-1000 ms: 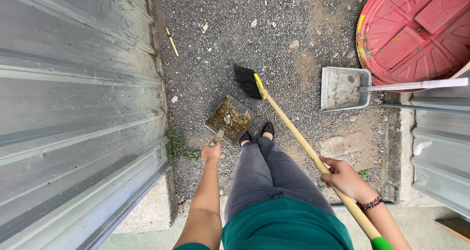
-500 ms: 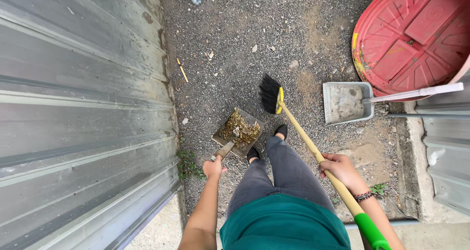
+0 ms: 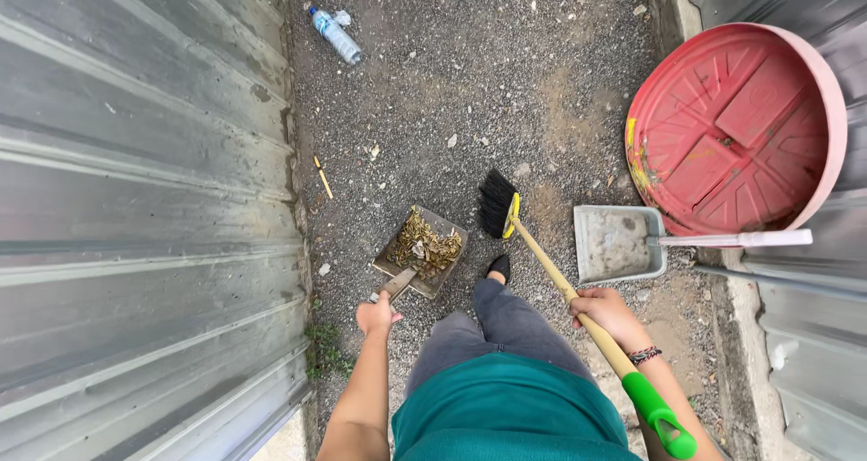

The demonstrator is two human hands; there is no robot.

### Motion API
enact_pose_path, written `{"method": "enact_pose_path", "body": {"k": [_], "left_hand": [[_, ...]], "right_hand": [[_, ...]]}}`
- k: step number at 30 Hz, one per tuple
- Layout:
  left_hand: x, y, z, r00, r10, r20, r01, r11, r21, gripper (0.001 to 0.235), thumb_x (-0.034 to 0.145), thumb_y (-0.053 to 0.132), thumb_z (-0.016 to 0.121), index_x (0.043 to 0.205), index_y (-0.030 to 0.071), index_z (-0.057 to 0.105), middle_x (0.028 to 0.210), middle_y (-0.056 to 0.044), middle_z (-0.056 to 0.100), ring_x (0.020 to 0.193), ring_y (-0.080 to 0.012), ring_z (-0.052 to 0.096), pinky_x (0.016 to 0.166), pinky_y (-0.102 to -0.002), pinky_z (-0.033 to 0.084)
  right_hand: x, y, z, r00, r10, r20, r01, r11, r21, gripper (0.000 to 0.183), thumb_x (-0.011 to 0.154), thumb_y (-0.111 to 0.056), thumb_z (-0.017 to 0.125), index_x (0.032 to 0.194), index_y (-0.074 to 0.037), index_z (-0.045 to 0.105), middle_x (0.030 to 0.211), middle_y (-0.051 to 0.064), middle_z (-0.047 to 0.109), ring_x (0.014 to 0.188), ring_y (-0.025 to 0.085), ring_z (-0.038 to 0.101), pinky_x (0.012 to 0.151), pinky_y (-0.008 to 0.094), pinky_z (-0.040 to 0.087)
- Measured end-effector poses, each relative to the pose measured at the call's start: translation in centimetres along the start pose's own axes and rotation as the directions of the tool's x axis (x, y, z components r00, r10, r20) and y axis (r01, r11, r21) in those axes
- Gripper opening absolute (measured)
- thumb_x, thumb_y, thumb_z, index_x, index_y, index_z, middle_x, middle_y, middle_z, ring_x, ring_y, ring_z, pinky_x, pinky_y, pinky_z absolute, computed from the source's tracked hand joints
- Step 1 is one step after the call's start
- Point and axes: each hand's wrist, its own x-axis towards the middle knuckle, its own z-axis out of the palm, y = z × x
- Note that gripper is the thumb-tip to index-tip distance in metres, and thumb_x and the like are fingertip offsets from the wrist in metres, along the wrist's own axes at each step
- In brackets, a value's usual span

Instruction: The person sweeps dry leaves and debris from a concrete patio into a dustpan using a broom. They then walk to a gravel area and continue sweeping the collected debris into the dustpan.

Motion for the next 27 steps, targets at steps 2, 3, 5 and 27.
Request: {"method": "enact_pose_path", "body": {"k": [2, 3, 5, 27], "left_hand": [[0.3, 1.8, 1.3, 0.999, 0.030, -0.015, -0.030, 0.999, 0.034, 0.050, 0.085, 0.031, 0.073, 0.082, -0.019, 0.068, 0.070, -0.025, 0.073, 0.057, -0.0332, 0.076, 0.052, -0.037, 0.058], [0.7, 2.8, 1.8, 0.998, 0.054, -0.025, -0.051, 0.992, 0.116, 0.052, 0.087, 0.034, 0.073, 0.083, -0.018, 0.068, 0.069, -0.025, 0.075, 0.058, -0.0316, 0.077, 0.054, -0.034, 0.057], [0.9, 3.5, 2.4, 0.998, 0.061, -0.035, -0.056, 0.990, 0.127, 0.053, 0.088, 0.035, 0.074, 0.085, -0.018, 0.067, 0.072, -0.024, 0.075, 0.059, -0.0316, 0.077, 0.053, -0.033, 0.058], [7.2, 16.5, 13.2, 0.995, -0.092, 0.030, 0.093, 0.995, -0.040, 0.051, 0.086, 0.025, 0.076, 0.096, -0.022, 0.060, 0.100, -0.029, 0.070, 0.067, -0.0392, 0.076, 0.049, -0.042, 0.062]], "right_hand": [[0.8, -1.2, -1.4, 1.000, 0.009, -0.007, -0.009, 0.999, -0.042, 0.021, 0.085, -0.009, 0.066, 0.089, 0.011, 0.070, 0.072, 0.011, 0.068, 0.058, 0.019, 0.068, 0.058, 0.031, 0.055], [1.3, -1.8, -2.1, 1.000, 0.012, -0.013, -0.013, 0.998, -0.062, 0.021, 0.086, -0.010, 0.066, 0.090, 0.011, 0.071, 0.072, 0.010, 0.068, 0.059, 0.018, 0.068, 0.058, 0.030, 0.055], [1.9, -2.9, -3.6, 1.000, -0.011, -0.008, 0.010, 0.996, -0.094, 0.024, 0.086, -0.009, 0.066, 0.093, 0.013, 0.071, 0.072, 0.011, 0.069, 0.060, 0.018, 0.068, 0.059, 0.030, 0.054], [5.6, -15.6, -6.7, 0.967, 0.122, -0.223, -0.087, 0.983, 0.161, 0.054, 0.086, 0.006, 0.059, 0.140, 0.011, 0.052, 0.090, 0.024, 0.074, 0.074, 0.032, 0.076, 0.064, 0.039, 0.064]]}}
